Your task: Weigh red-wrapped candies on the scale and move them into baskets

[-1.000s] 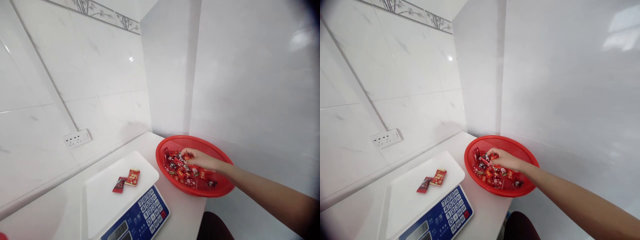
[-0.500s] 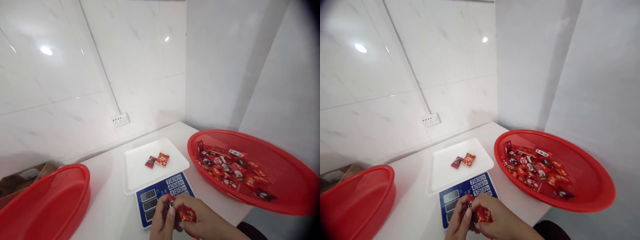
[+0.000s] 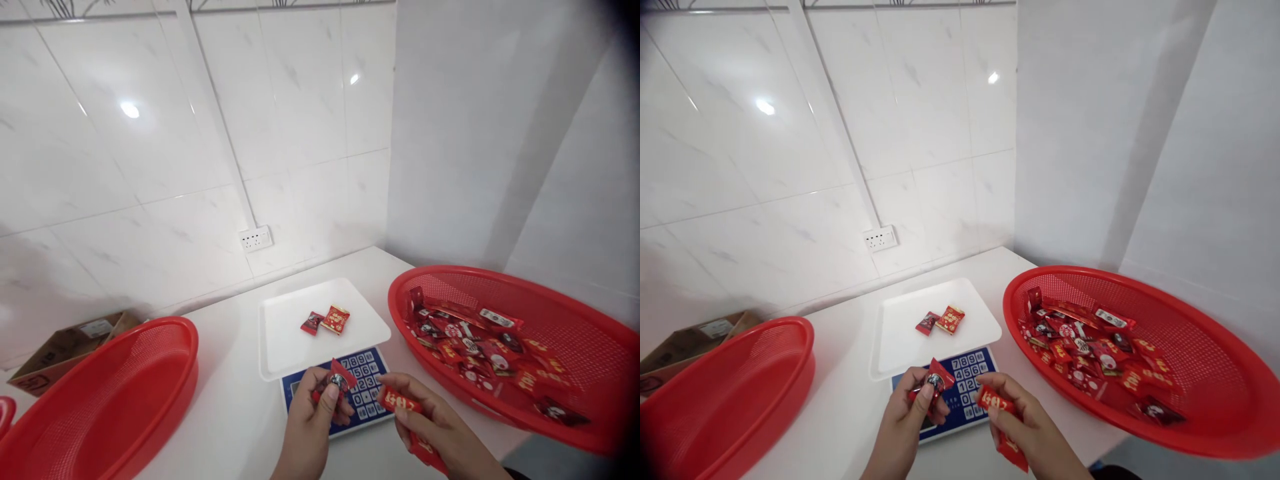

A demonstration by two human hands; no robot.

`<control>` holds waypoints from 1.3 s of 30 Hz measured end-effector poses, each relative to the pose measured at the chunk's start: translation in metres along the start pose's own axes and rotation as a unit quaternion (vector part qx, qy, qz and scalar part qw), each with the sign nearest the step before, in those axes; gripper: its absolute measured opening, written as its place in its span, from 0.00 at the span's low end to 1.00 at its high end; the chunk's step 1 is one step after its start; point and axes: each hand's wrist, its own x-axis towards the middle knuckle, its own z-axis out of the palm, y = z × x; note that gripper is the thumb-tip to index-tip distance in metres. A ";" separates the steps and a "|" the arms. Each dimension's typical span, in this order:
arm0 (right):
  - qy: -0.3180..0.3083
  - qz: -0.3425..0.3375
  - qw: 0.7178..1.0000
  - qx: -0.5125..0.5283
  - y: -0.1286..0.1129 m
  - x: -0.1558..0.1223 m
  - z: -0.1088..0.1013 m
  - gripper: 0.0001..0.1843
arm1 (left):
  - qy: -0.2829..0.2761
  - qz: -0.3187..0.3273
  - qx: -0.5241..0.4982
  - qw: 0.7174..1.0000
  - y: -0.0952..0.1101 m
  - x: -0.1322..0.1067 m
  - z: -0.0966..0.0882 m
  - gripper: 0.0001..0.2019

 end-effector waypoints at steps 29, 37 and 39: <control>0.018 -0.085 0.995 -0.055 0.001 0.001 0.015 0.23 | -0.063 0.049 0.125 0.989 -0.010 0.002 0.004 0.17; 0.000 -0.079 0.993 -0.082 0.006 0.004 0.010 0.21 | -0.050 0.004 0.030 0.998 -0.011 -0.001 0.009 0.18; 0.002 -0.090 0.991 -0.101 0.003 0.002 0.009 0.20 | -0.066 -0.031 -0.007 0.997 -0.013 -0.003 0.011 0.22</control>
